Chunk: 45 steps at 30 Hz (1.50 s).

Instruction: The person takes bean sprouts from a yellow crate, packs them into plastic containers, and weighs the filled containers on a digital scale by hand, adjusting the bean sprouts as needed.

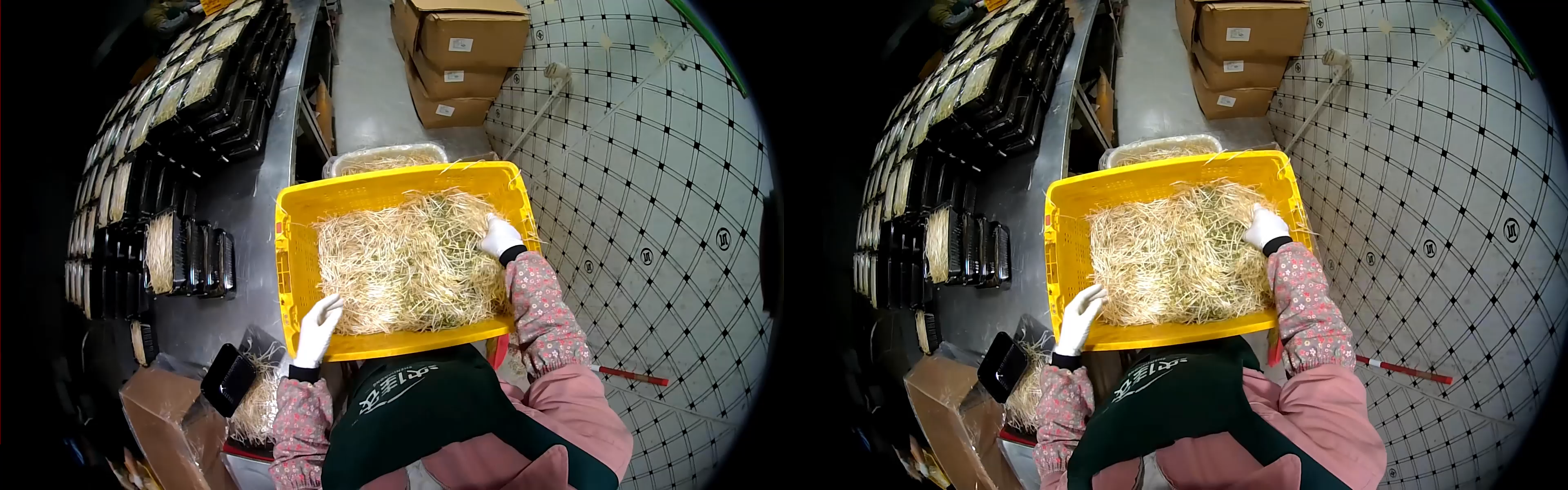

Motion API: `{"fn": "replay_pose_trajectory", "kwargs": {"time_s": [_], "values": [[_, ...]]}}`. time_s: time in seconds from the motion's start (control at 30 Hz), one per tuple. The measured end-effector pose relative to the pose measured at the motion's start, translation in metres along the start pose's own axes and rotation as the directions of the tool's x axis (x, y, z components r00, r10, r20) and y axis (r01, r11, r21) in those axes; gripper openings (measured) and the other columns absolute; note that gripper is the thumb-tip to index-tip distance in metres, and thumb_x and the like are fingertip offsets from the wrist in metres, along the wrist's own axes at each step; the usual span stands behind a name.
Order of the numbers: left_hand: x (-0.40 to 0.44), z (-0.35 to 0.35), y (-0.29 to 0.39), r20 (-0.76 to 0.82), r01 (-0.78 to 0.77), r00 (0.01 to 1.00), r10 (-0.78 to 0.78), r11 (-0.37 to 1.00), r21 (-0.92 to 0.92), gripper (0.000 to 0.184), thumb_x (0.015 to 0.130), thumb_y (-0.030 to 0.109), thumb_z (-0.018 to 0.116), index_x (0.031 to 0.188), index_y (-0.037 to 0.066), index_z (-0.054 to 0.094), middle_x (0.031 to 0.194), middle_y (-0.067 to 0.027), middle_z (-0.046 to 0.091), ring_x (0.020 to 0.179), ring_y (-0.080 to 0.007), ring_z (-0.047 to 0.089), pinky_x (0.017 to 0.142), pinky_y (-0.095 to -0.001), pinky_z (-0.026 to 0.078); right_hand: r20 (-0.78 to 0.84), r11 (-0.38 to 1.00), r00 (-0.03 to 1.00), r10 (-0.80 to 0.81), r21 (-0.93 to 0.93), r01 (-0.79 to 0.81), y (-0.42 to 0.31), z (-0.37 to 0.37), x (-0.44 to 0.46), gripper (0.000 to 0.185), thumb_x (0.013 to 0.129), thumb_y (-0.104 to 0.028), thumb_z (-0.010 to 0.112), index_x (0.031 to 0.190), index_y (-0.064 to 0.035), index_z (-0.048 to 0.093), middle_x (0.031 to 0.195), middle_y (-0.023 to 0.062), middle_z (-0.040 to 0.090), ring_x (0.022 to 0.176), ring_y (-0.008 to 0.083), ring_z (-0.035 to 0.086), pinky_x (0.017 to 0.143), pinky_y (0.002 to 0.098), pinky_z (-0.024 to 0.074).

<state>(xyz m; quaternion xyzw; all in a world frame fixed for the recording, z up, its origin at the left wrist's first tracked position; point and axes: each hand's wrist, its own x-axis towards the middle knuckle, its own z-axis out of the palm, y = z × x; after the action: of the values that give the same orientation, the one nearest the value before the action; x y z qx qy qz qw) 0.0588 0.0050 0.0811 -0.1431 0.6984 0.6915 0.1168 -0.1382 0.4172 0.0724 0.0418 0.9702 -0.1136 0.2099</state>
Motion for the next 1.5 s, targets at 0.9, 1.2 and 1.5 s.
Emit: {"fn": "replay_pose_trajectory", "kwargs": {"time_s": [0.9, 1.2, 1.5], "values": [[0.14, 0.004, -0.181, -0.138, 0.505, 0.853, -0.503, 0.863, -0.027, 0.069, 0.082, 0.028, 0.076, 0.134, -0.008, 0.047, 0.118, -0.0186, 0.063, 0.095, -0.0243, 0.065, 0.072, -0.0357, 0.055, 0.108, 0.988, 0.983, -0.15, -0.027, 0.154, -0.115, 0.094, 0.071, 0.053, 0.076, -0.01, 0.068, 0.129, -0.0138, 0.06, 0.13, 0.0217, 0.058, 0.117, 0.0352, 0.06, 0.09, 0.0431, 0.054], [0.123, 0.011, -0.138, -0.17, 0.596, 0.735, -0.656, 0.745, -0.298, 0.047, 0.093, 0.025, 0.064, 0.136, 0.008, 0.052, 0.131, -0.0107, 0.058, 0.114, -0.0257, 0.057, 0.065, -0.0471, 0.058, 0.06, 0.885, 0.92, -0.387, 0.304, 0.352, -0.13, 0.095, 0.026, 0.105, 0.075, -0.04, 0.08, 0.157, -0.0122, 0.021, 0.157, 0.0213, 0.03, 0.141, 0.0394, 0.035, 0.116, 0.0443, 0.03], [0.131, 0.072, -0.097, -0.319, 0.515, 0.749, -0.581, 0.813, -0.272, 0.053, 0.091, 0.028, 0.072, 0.133, 0.001, 0.054, 0.122, -0.0115, 0.063, 0.108, -0.0161, 0.06, 0.091, -0.0309, 0.047, 0.313, 0.92, 0.93, -0.195, 0.387, 0.062, -0.167, 0.159, -0.026, 0.082, 0.083, -0.033, 0.073, 0.149, -0.0048, 0.034, 0.138, 0.0214, 0.053, 0.127, 0.0364, 0.052, 0.105, 0.0422, 0.0436]]}}
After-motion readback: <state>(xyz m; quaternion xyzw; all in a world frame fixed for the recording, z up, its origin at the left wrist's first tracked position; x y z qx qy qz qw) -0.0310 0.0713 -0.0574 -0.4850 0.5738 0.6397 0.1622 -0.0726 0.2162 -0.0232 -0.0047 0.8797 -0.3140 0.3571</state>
